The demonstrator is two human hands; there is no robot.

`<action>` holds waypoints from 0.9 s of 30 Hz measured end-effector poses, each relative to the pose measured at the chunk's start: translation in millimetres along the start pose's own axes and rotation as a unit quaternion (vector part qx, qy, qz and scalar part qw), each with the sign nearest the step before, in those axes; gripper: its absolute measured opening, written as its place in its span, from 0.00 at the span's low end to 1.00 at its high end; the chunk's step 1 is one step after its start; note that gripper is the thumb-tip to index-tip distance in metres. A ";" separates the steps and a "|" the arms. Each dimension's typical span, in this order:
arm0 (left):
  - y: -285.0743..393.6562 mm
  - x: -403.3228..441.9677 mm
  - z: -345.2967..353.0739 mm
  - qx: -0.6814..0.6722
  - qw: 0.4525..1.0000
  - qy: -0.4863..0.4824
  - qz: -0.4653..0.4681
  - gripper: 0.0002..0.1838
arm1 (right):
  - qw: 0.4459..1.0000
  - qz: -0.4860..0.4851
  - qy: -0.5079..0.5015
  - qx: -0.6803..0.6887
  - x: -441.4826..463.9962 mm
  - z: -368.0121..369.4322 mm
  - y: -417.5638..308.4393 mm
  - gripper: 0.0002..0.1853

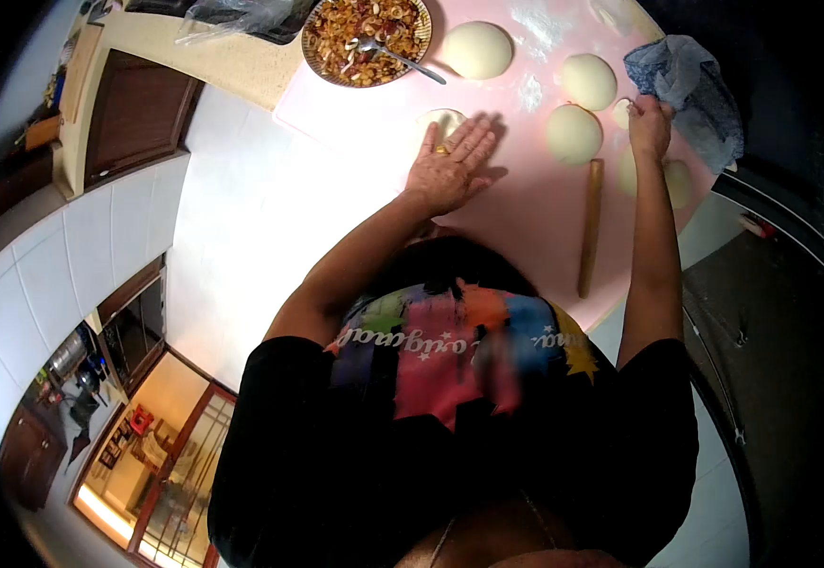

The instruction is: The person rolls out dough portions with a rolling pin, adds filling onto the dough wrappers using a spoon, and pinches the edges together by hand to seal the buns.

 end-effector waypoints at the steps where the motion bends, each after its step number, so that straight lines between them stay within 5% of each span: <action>1: 1.2 3.3 6.8 0.000 1.000 -0.001 -0.001 0.39 | 0.998 -0.015 0.060 -0.016 1.1 -2.5 -4.3 0.13; 4: 4.7 6.2 21.8 0.073 0.996 0.002 0.045 0.37 | 0.984 -0.102 0.144 0.029 1.8 -5.9 -31.4 0.13; 8: 1.9 6.4 10.9 0.008 0.998 -0.063 0.023 0.34 | 0.973 -0.094 0.116 0.176 -25.0 -22.0 -110.5 0.15; 10: -3.5 -3.7 -6.3 -0.040 0.995 0.030 0.082 0.33 | 0.951 -0.175 0.105 0.233 -42.7 -21.9 -143.5 0.16; 17: -14.7 -17.3 18.9 -0.019 0.997 -0.073 0.024 0.32 | 0.912 -0.120 -0.032 0.390 -78.8 8.8 -201.4 0.16; 21: -14.0 -22.9 -8.1 -0.075 0.996 0.032 0.036 0.34 | 0.909 -0.079 -0.009 0.409 -34.5 12.3 -209.9 0.16; 24: -17.6 -16.5 -8.2 -0.111 0.990 0.069 -0.043 0.33 | 0.933 -0.047 -0.019 0.357 20.8 25.0 -215.2 0.19; 27: -18.4 -9.5 -11.2 -0.282 0.951 0.096 -0.087 0.28 | 0.904 0.002 -0.028 0.427 55.9 33.1 -226.0 0.25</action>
Point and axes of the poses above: each hand's wrist, its own x-axis towards the middle knuckle, its own z-axis out of the palm, y = z × x, the point moved 3 cm from there along x, towards the middle knuckle, and after that the axes turned 11 degrees about -z, right-handed, at the moved point
